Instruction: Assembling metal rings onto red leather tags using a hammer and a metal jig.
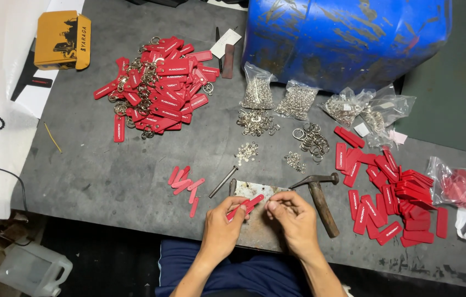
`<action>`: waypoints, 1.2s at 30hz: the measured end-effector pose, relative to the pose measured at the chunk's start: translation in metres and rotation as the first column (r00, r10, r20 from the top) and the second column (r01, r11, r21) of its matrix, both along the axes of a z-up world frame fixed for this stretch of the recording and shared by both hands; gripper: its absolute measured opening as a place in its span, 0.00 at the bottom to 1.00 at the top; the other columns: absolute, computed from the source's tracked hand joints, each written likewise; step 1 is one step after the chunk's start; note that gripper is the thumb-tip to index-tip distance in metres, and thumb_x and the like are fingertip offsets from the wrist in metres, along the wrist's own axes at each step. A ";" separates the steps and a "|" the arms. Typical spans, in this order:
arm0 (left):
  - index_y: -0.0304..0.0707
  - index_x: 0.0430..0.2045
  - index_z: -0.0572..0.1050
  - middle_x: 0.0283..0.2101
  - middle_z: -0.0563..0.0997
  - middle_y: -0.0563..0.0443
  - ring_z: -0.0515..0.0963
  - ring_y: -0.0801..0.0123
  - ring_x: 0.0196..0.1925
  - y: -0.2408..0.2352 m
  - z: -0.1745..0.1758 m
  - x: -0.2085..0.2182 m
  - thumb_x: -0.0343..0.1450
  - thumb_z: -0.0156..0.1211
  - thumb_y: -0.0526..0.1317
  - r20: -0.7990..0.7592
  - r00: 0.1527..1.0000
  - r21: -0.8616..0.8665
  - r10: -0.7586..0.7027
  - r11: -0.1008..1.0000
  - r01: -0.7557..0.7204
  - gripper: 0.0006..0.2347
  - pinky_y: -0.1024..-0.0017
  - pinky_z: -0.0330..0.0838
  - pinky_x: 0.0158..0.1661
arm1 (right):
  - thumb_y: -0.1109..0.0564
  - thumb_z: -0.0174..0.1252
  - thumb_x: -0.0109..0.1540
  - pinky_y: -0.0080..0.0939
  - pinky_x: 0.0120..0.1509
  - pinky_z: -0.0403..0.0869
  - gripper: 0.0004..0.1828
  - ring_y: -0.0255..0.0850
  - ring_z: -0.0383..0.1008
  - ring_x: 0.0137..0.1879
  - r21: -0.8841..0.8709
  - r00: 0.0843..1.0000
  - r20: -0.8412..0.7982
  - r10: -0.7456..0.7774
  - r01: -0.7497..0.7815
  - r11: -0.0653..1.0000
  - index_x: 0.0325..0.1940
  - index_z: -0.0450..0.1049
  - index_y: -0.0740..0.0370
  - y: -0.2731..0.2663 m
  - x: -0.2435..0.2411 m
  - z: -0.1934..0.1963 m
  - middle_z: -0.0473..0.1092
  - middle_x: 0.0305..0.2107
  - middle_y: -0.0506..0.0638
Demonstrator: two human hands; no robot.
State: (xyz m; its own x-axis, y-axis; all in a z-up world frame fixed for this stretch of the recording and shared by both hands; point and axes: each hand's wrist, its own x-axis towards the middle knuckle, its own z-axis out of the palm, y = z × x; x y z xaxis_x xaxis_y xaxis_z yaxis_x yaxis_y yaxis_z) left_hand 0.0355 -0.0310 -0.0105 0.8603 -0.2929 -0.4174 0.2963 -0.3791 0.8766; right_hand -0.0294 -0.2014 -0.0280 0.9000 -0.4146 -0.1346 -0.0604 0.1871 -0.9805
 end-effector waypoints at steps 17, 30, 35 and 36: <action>0.42 0.40 0.81 0.37 0.90 0.54 0.89 0.71 0.40 -0.002 -0.001 -0.014 0.72 0.55 0.41 0.150 0.989 -0.051 -0.014 0.998 0.022 0.09 0.74 0.81 0.44 | 0.59 0.66 0.60 0.34 0.56 0.72 0.05 0.37 0.73 0.48 -0.439 1.000 -0.008 -0.008 0.004 0.899 0.39 0.85 0.58 0.036 -0.008 0.007 0.69 0.39 0.48; 0.40 0.44 0.76 0.42 0.86 0.48 0.86 0.54 0.40 0.004 -0.015 -0.026 0.77 0.46 0.41 0.449 0.890 -0.081 -0.077 0.989 0.126 0.11 0.64 0.74 0.41 | 0.67 0.67 0.58 0.33 0.50 0.76 0.25 0.37 0.76 0.41 0.148 0.993 -0.072 -0.094 0.104 0.983 0.56 0.65 0.61 0.042 -0.011 -0.014 0.76 0.35 0.55; 0.39 0.45 0.75 0.40 0.86 0.47 0.85 0.57 0.39 0.004 -0.012 -0.027 0.78 0.43 0.40 0.478 0.872 -0.099 -0.109 0.979 0.177 0.11 0.65 0.74 0.41 | 0.70 0.64 0.59 0.36 0.50 0.76 0.27 0.38 0.77 0.40 0.214 0.992 -0.116 -0.054 0.078 0.974 0.61 0.66 0.66 0.039 -0.009 -0.020 0.76 0.35 0.54; 0.39 0.45 0.75 0.40 0.86 0.47 0.85 0.57 0.38 0.004 -0.011 -0.028 0.78 0.42 0.40 0.472 0.874 -0.095 -0.116 0.979 0.181 0.11 0.65 0.74 0.40 | 0.70 0.63 0.59 0.35 0.48 0.76 0.25 0.38 0.77 0.39 0.194 0.991 -0.125 -0.054 0.078 0.978 0.60 0.67 0.67 0.039 -0.010 -0.020 0.77 0.34 0.55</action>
